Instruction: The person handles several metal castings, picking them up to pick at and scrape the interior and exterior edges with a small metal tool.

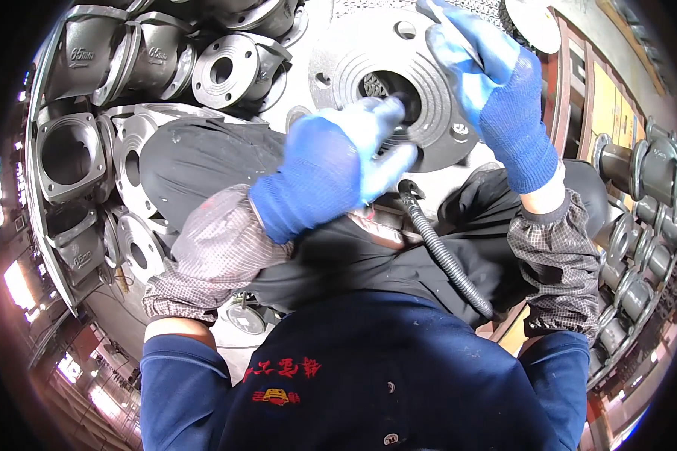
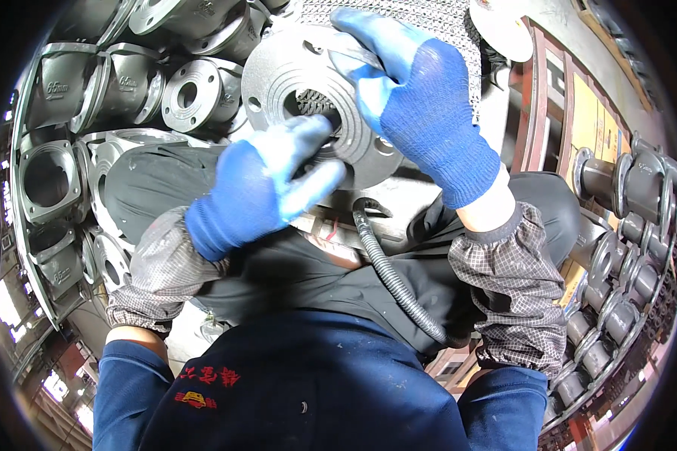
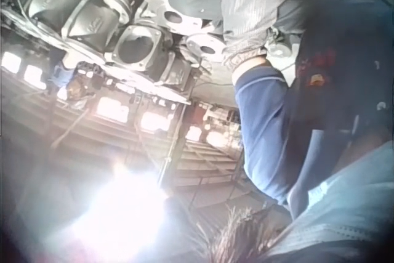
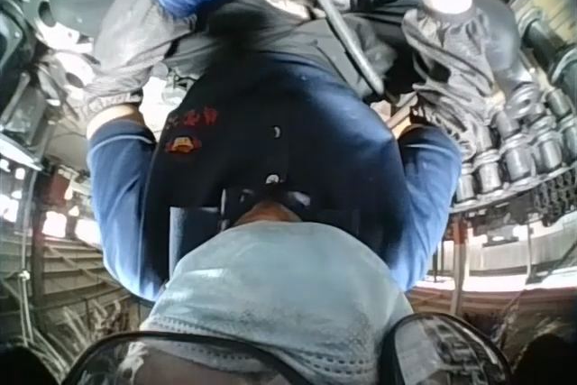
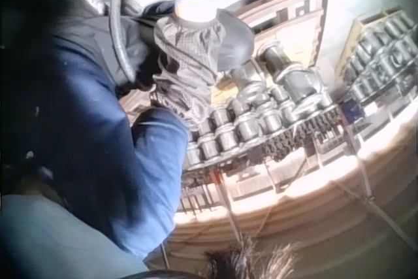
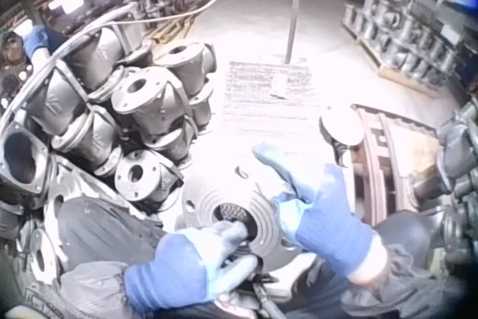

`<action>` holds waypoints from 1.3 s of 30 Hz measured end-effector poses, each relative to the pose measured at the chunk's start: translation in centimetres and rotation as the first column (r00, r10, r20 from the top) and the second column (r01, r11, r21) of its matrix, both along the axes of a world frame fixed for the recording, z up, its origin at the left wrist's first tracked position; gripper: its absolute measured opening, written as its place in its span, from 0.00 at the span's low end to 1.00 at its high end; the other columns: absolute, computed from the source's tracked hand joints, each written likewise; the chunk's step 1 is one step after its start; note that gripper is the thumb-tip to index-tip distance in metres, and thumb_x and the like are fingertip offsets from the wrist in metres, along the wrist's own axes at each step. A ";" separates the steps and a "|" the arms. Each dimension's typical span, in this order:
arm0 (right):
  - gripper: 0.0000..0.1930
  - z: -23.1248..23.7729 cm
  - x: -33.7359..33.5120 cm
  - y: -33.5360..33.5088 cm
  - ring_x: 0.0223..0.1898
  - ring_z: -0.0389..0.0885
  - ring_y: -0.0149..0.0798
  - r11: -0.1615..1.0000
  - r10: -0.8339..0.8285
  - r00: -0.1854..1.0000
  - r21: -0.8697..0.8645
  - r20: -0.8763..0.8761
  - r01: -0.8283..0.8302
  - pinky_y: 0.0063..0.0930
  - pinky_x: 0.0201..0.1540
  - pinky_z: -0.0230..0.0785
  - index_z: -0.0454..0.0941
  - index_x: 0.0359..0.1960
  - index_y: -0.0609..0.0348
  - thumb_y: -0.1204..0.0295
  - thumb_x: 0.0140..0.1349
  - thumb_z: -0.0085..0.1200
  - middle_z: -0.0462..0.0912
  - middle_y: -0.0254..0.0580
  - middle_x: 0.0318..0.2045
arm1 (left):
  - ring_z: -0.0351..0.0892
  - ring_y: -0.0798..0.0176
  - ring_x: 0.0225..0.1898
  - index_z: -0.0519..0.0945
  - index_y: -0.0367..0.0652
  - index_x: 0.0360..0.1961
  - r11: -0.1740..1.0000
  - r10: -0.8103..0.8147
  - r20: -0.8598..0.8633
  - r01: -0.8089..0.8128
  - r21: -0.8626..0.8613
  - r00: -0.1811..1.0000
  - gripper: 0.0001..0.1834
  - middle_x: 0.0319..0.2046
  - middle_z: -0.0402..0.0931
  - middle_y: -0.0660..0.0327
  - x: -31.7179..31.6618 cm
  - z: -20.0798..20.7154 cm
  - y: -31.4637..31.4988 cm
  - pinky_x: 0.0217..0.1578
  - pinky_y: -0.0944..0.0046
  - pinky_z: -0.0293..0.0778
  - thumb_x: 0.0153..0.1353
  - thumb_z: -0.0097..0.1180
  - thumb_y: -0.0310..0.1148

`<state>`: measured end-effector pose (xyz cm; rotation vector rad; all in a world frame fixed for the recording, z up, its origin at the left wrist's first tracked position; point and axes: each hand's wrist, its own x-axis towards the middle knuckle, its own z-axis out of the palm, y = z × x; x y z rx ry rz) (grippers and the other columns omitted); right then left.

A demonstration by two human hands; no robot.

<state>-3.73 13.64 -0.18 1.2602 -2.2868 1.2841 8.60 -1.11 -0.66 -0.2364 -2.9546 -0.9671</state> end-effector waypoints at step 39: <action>0.16 -1.8 -3.7 1.1 0.27 0.74 0.26 0.842 -0.242 0.650 -0.178 0.720 0.510 0.19 0.32 0.68 0.77 0.43 0.70 0.68 0.60 0.53 0.79 0.35 0.27 | 0.72 0.68 0.46 0.66 0.30 0.56 0.494 0.354 0.319 -0.465 0.735 0.879 0.26 0.46 0.73 0.57 -3.1 -7.9 -4.4 0.48 0.72 0.68 0.64 0.51 0.41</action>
